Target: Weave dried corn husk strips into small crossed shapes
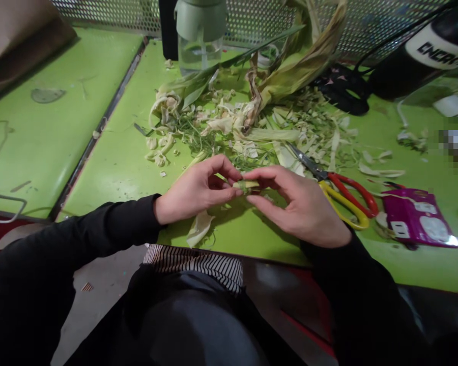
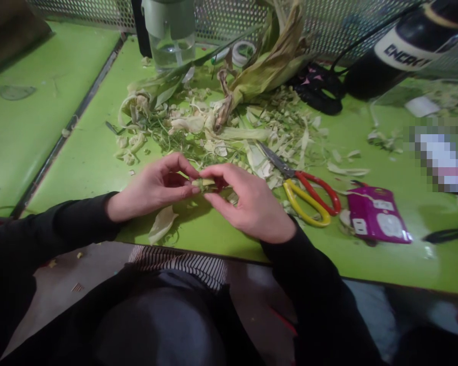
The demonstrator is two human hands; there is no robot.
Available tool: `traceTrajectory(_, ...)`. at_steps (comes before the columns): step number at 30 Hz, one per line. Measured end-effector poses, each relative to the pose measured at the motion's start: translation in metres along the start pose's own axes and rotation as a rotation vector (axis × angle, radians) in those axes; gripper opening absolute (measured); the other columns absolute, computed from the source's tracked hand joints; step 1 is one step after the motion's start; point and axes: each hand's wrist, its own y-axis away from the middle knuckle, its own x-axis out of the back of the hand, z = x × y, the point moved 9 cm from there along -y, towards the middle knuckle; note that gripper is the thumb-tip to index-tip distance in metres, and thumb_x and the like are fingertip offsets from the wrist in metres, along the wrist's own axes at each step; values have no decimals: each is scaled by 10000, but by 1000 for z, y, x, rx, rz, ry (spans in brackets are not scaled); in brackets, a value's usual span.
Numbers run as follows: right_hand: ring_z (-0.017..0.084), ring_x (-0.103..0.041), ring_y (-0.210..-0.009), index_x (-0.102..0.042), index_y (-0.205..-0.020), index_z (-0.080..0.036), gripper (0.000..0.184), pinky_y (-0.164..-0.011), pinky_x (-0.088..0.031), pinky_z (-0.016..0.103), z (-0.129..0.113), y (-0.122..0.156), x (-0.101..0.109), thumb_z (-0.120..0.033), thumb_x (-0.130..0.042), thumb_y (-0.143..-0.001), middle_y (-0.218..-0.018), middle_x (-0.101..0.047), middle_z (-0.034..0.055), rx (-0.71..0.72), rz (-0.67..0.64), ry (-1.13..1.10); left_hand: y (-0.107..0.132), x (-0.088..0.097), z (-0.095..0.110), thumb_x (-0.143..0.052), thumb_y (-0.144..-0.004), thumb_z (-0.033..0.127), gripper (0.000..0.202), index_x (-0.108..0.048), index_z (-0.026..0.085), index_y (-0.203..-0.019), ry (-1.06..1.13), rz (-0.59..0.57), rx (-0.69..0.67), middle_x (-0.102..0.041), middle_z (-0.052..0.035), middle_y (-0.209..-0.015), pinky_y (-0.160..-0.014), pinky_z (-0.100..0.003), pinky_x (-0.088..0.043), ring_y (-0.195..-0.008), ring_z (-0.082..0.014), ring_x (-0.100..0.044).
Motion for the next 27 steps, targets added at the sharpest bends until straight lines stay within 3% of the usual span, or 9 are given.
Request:
traceTrajectory(5, 196, -723, -989, -609, -1245, -241, 377, -887, -609, 336, 10, 4, 5, -196, -652, -873, -1153, -721, 59, -109, 49, -177, 1, 5, 4, -818, -737, 219, 275, -572, 152, -842, 29, 42, -51, -653, 7, -843, -581, -174, -497, -618, -51, -586)
traceTrajectory(13, 187, -756, -919, -654, -1226, -259, 337, -865, -619, 332, 11, 4, 14, -194, -659, -895, -1011, -773, 24, -174, 128, -89, 1, 2, 4, -783, -762, 142, 226, -603, 141, -898, 140, -23, 1, -631, 34, -763, -588, -171, -505, -596, -52, -608)
traceTrajectory(19, 168, -753, -872, -741, -1045, -282, 207, -814, -621, 307, -1, 3, 17, -160, -654, -902, -998, -787, 2, -64, 209, -43, 4, -4, 4, -722, -819, 123, 168, -634, 120, -962, 171, -87, 72, -651, 14, -773, -622, -172, -509, -624, -56, -624)
traceTrajectory(27, 138, -701, -724, -676, -938, -246, 106, -713, -598, 284, 11, 9, 17, -177, -690, -859, -855, -731, -14, -156, 363, -102, 4, -4, -2, -664, -848, 92, 142, -578, 131, -954, 262, -27, 117, -619, 29, -787, -665, -194, -570, -675, -74, -678)
